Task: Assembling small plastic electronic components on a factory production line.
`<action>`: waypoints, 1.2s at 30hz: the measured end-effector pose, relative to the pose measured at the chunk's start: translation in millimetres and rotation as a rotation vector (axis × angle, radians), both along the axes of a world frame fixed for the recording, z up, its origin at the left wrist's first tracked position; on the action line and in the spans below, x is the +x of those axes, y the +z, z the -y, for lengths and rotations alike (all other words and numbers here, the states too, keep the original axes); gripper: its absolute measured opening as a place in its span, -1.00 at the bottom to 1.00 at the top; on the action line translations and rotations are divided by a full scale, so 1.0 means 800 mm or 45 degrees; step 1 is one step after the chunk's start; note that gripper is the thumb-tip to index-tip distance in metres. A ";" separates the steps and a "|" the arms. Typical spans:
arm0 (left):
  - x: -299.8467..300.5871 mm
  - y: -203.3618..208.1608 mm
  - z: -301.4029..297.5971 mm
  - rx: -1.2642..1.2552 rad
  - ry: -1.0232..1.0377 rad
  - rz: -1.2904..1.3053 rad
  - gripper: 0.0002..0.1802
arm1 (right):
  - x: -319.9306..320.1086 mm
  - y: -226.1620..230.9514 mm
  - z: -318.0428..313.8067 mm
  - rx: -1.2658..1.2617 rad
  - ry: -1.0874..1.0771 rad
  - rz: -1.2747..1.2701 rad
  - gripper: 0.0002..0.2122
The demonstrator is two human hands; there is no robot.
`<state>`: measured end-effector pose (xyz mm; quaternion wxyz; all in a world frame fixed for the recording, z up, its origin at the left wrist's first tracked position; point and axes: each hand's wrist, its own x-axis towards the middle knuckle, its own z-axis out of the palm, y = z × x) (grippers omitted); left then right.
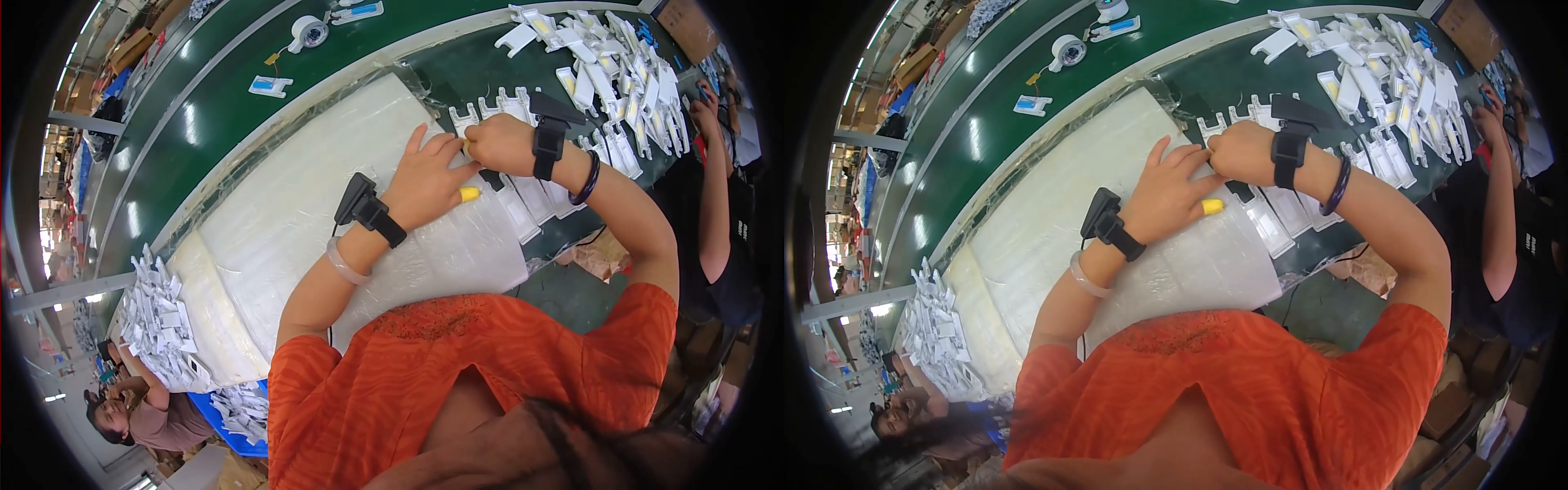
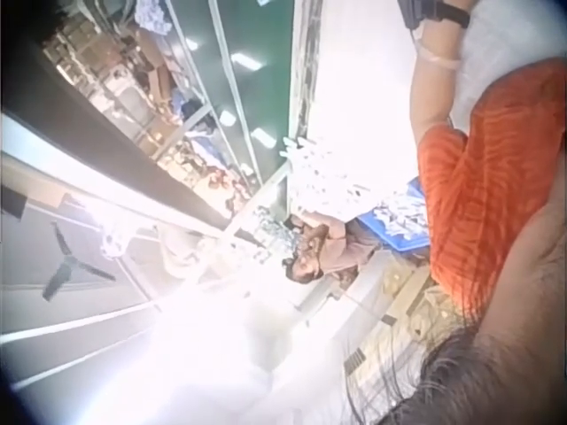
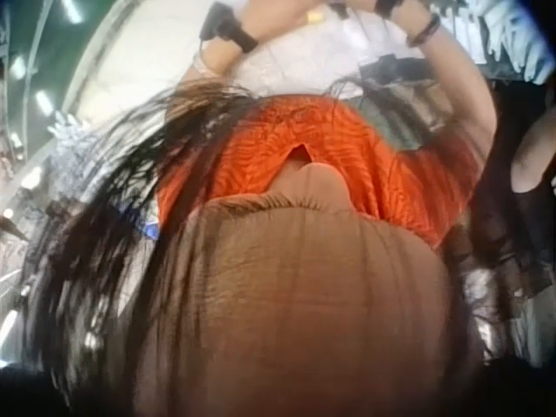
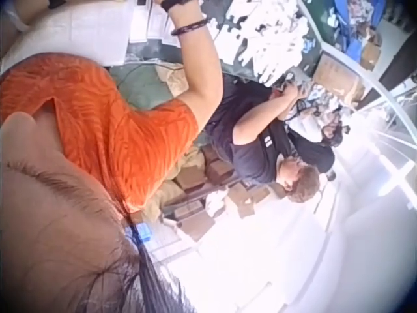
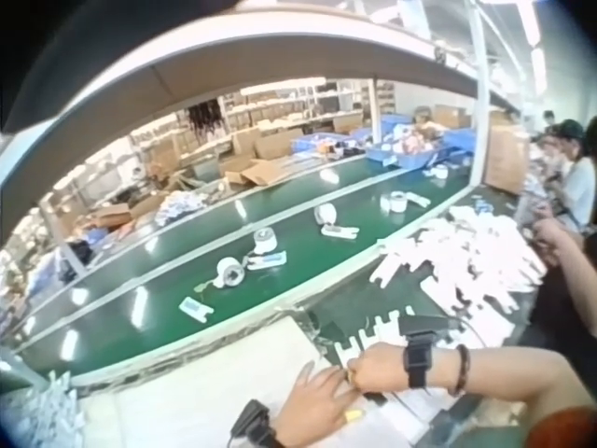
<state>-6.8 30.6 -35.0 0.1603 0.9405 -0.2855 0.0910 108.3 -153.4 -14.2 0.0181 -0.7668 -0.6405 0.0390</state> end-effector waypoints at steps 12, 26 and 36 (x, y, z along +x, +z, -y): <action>-0.001 0.003 0.004 -0.002 -0.035 -0.002 -0.47 | 0.073 0.024 0.069 0.738 -0.489 -0.534 -0.97; -0.008 0.010 0.006 -0.039 -0.014 -0.123 -0.45 | -0.147 -0.038 0.404 1.964 -1.718 -0.536 -0.86; -0.060 0.014 0.036 -0.092 -0.109 -0.162 -0.32 | -0.045 -0.212 0.493 2.271 -2.190 -0.613 -0.82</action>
